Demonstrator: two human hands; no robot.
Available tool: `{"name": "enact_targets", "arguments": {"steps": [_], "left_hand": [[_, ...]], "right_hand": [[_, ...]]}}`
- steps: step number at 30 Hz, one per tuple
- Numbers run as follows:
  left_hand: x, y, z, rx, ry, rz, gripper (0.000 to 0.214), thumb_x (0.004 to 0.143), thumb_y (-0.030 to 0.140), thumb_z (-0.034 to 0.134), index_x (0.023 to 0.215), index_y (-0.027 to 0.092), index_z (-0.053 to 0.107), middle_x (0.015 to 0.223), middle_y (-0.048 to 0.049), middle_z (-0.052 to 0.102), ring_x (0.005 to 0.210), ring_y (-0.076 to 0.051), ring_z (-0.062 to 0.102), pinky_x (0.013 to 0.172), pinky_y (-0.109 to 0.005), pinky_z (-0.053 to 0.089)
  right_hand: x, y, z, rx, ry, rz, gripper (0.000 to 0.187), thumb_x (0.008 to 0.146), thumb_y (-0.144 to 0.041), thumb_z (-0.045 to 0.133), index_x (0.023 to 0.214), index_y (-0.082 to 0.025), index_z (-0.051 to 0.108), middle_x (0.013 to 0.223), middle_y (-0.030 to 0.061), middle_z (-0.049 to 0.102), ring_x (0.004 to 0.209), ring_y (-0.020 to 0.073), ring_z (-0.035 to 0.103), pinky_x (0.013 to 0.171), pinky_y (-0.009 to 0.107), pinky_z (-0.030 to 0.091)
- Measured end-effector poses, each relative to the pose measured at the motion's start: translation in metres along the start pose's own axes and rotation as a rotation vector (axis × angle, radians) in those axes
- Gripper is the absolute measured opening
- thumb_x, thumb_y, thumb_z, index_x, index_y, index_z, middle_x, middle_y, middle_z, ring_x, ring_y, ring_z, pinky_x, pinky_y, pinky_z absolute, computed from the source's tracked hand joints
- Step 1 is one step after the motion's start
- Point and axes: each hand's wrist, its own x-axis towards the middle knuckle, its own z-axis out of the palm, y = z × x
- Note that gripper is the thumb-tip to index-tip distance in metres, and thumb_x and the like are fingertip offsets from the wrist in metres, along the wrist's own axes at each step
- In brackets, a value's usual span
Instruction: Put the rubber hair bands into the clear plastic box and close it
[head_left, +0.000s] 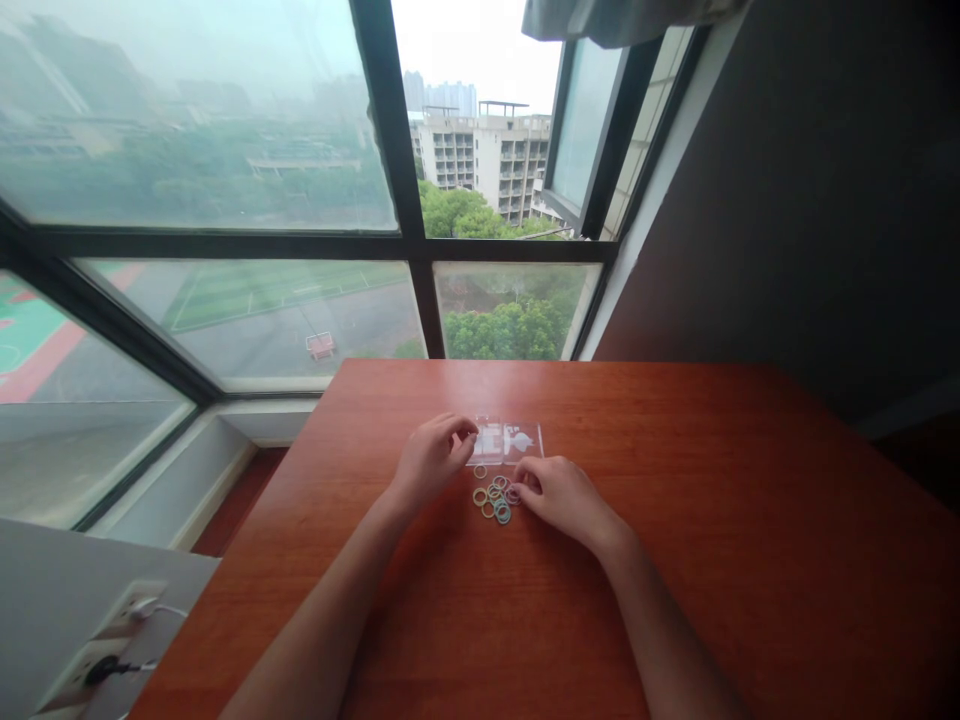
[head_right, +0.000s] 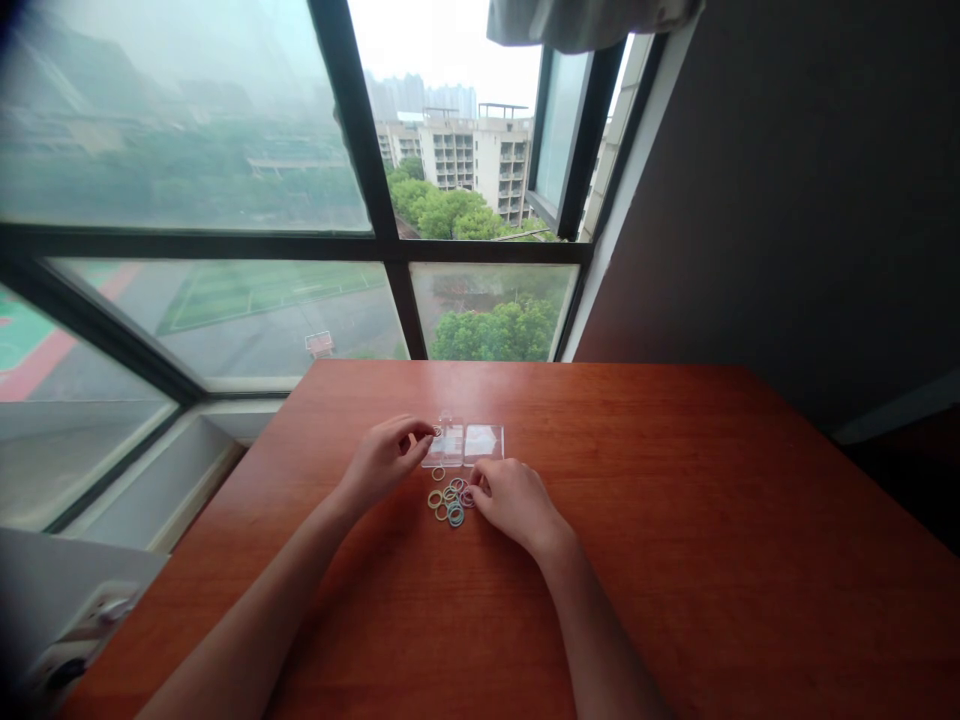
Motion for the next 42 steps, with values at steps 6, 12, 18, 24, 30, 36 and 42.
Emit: {"name": "enact_targets", "arguments": {"steps": [6, 12, 18, 24, 30, 36, 42], "left_hand": [[0.000, 0.003, -0.001, -0.012, -0.020, 0.008, 0.011, 0.083, 0.018, 0.055, 0.086, 0.018, 0.065, 0.077, -0.0008, 0.065, 0.065, -0.012, 0.054, 0.061, -0.022, 0.039], [-0.001, 0.007, 0.001, -0.022, -0.045, 0.021, 0.010, 0.081, 0.016, 0.055, 0.085, 0.018, 0.065, 0.078, -0.0007, 0.065, 0.066, -0.011, 0.054, 0.061, -0.021, 0.039], [-0.004, 0.015, 0.008, -0.102, -0.131, 0.059, 0.010, 0.083, 0.018, 0.055, 0.083, 0.018, 0.065, 0.080, -0.0013, 0.064, 0.067, -0.011, 0.054, 0.061, -0.020, 0.039], [-0.005, 0.023, 0.013, -0.156, -0.221, 0.097, 0.011, 0.083, 0.021, 0.058, 0.085, 0.019, 0.068, 0.077, -0.0007, 0.064, 0.063, -0.010, 0.052, 0.060, -0.020, 0.040], [-0.006, 0.022, 0.015, -0.159, -0.191, 0.093, 0.009, 0.082, 0.019, 0.058, 0.079, 0.018, 0.066, 0.073, -0.0003, 0.063, 0.061, -0.010, 0.051, 0.058, -0.020, 0.039], [-0.002, 0.011, 0.014, -0.021, 0.004, 0.018, 0.009, 0.083, 0.020, 0.055, 0.079, 0.018, 0.063, 0.077, -0.0009, 0.064, 0.065, -0.011, 0.053, 0.060, -0.022, 0.039], [0.005, 0.002, 0.018, 0.110, 0.087, -0.046, 0.012, 0.086, 0.026, 0.054, 0.087, 0.020, 0.064, 0.083, -0.0015, 0.065, 0.067, -0.013, 0.055, 0.063, -0.024, 0.040]], "right_hand": [[0.000, 0.001, 0.000, 0.007, 0.039, 0.014, 0.009, 0.085, -0.029, 0.060, 0.079, -0.023, 0.064, 0.071, -0.0010, 0.067, 0.064, 0.0122, 0.057, 0.059, 0.021, 0.032], [0.001, 0.002, 0.001, 0.020, 0.084, 0.019, 0.008, 0.084, -0.027, 0.059, 0.079, -0.022, 0.064, 0.071, -0.0009, 0.067, 0.064, 0.0125, 0.058, 0.059, 0.021, 0.033], [0.003, 0.003, 0.002, 0.070, 0.197, -0.029, 0.008, 0.085, -0.026, 0.057, 0.082, -0.023, 0.065, 0.069, -0.0016, 0.066, 0.063, 0.0127, 0.058, 0.060, 0.022, 0.034], [0.005, 0.003, 0.004, 0.174, 0.295, -0.091, 0.011, 0.086, -0.028, 0.057, 0.088, -0.023, 0.066, 0.067, -0.0018, 0.065, 0.061, 0.0127, 0.056, 0.059, 0.021, 0.036], [0.006, 0.003, 0.005, 0.184, 0.317, -0.076, 0.010, 0.086, -0.028, 0.057, 0.089, -0.023, 0.065, 0.067, -0.0021, 0.065, 0.061, 0.0129, 0.057, 0.060, 0.021, 0.037], [0.005, 0.004, 0.003, 0.089, 0.251, -0.014, 0.010, 0.085, -0.025, 0.056, 0.086, -0.023, 0.066, 0.070, -0.0013, 0.067, 0.064, 0.0134, 0.060, 0.062, 0.022, 0.037], [0.002, 0.000, 0.001, 0.033, 0.127, 0.006, 0.011, 0.085, -0.025, 0.057, 0.080, -0.023, 0.066, 0.075, -0.0005, 0.069, 0.067, 0.0132, 0.061, 0.061, 0.022, 0.035]]}}
